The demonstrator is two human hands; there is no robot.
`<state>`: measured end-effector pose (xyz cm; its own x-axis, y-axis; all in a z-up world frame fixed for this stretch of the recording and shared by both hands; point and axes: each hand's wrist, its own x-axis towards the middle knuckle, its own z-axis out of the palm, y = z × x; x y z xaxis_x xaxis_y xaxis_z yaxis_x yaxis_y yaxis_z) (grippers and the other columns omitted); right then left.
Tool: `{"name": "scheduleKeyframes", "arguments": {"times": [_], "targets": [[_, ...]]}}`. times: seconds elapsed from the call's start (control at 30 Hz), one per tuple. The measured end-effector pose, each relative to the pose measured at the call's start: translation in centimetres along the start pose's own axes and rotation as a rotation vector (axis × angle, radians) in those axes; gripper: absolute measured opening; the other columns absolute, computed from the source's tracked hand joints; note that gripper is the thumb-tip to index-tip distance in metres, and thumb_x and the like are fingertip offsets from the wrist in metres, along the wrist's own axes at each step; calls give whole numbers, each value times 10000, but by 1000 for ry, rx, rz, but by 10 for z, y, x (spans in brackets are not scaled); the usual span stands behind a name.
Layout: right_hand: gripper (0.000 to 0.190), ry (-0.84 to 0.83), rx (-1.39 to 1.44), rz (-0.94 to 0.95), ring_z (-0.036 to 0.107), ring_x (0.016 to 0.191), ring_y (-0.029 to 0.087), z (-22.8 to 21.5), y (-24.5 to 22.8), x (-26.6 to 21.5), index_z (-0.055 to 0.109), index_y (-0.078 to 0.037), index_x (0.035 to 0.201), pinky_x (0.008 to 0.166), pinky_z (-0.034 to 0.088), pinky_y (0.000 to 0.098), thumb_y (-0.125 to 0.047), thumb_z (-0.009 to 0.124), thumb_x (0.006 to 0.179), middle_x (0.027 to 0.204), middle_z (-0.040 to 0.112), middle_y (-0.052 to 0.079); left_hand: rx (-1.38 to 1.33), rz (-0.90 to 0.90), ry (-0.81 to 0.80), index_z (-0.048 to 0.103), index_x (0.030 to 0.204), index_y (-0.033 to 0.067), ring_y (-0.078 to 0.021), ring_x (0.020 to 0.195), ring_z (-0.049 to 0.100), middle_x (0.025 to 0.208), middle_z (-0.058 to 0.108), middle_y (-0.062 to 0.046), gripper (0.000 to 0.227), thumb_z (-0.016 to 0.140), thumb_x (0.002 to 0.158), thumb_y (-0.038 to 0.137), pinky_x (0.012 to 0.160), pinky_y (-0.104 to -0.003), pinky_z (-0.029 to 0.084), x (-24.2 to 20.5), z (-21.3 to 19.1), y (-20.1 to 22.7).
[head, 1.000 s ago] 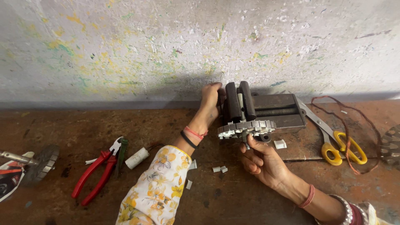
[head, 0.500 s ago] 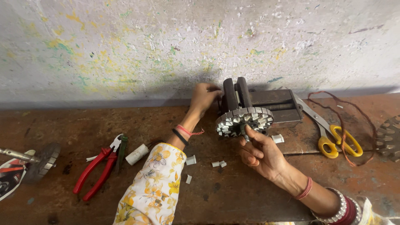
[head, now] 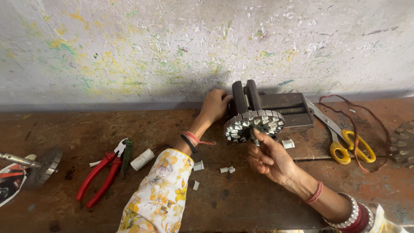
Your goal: The person secures a cylindrical electrical component in a bench vise and inserts small white plastic spacers into its slots. They then thread a copper wire through the component, weaving it between the spacers and around the central shaft.
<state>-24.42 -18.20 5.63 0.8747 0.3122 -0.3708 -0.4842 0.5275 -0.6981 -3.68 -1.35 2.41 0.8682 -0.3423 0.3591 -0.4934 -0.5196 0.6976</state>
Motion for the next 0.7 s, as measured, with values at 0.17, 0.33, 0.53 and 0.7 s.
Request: {"name": "scheduleKeyframes", "arguments": {"times": [0.17,0.33,0.53,0.7], "targets": [[505,-20,20,-48,513,349,158,2,2,-2,517,-69,725,339,351,219,-479,530,1020,411,298,-32,88,-97,-118,714,797,-3,-399,710,682,737,686,-214,394,560,1048,258,727,-483,514,-1,-3,1],[506,-36,47,-55,520,353,159,0,2,-1,521,-64,723,349,375,225,-470,528,1027,406,299,-31,42,-62,-21,704,751,14,-326,614,605,659,633,-162,494,504,1006,388,616,-500,448,-1,7,-8],[511,-18,42,-55,498,354,157,1,2,-1,522,-65,726,351,363,233,-478,520,1027,424,298,-26,-124,-69,203,653,708,15,-217,489,501,541,500,-127,629,464,955,561,516,-440,369,-5,31,-7],[525,-16,40,-31,493,359,163,1,1,1,516,-65,729,367,365,246,-498,499,1025,417,287,-26,-173,-82,282,585,650,-13,-230,461,457,519,412,-142,633,500,933,546,515,-433,330,-11,32,-6]]}}
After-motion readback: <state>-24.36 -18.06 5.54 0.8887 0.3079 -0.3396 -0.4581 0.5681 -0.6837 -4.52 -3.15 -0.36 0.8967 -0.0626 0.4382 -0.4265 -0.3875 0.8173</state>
